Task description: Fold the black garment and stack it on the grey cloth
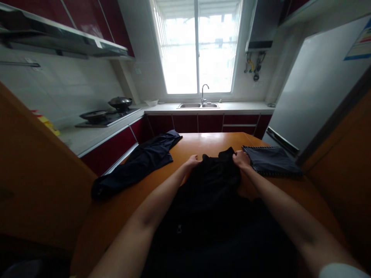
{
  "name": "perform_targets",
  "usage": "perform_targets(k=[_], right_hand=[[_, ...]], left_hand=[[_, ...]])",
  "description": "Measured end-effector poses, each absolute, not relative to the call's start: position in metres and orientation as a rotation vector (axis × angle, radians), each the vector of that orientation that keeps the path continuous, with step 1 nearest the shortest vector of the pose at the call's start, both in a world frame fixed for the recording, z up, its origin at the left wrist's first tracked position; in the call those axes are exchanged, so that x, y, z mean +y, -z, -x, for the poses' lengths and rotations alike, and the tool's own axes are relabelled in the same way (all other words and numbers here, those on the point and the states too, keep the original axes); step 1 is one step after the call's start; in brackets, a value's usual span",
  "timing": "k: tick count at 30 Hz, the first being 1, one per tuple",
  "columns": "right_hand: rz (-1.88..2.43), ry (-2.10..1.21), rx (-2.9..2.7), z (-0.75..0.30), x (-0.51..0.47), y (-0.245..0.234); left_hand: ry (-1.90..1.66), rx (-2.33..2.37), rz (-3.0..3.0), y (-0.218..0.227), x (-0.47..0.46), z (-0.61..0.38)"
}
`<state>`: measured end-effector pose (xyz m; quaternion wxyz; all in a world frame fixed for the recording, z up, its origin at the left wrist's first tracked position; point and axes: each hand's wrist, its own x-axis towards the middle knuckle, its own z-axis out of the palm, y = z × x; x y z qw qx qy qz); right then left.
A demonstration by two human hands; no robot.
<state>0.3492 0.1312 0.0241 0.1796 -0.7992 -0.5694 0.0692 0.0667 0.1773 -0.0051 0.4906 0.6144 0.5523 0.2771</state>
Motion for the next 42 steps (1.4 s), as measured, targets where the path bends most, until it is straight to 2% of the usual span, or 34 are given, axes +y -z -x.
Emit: perform_targets(k=[7,15,26,34,42], right_hand=[[2.277,-0.178,-1.528,-0.375,0.145,-0.029],[2.258,-0.206,-1.508,-0.383,0.149,-0.028],[2.253,-0.210,-1.414,-0.400,0.168,-0.037],[2.253,-0.203,-1.383,-0.400,0.195,-0.031],[2.239,-0.162,-1.359,-0.403,0.230,-0.022]], left_hand=[[-0.506,1.196,-1.607,0.001,0.204,-0.097],[-0.610,1.192,-1.659,0.003,0.213,-0.100],[-0.623,1.150,-1.579,-0.061,0.248,0.006],[-0.665,1.401,-1.792,-0.076,0.289,0.038],[-0.811,1.803,-2.018,-0.054,0.311,0.037]])
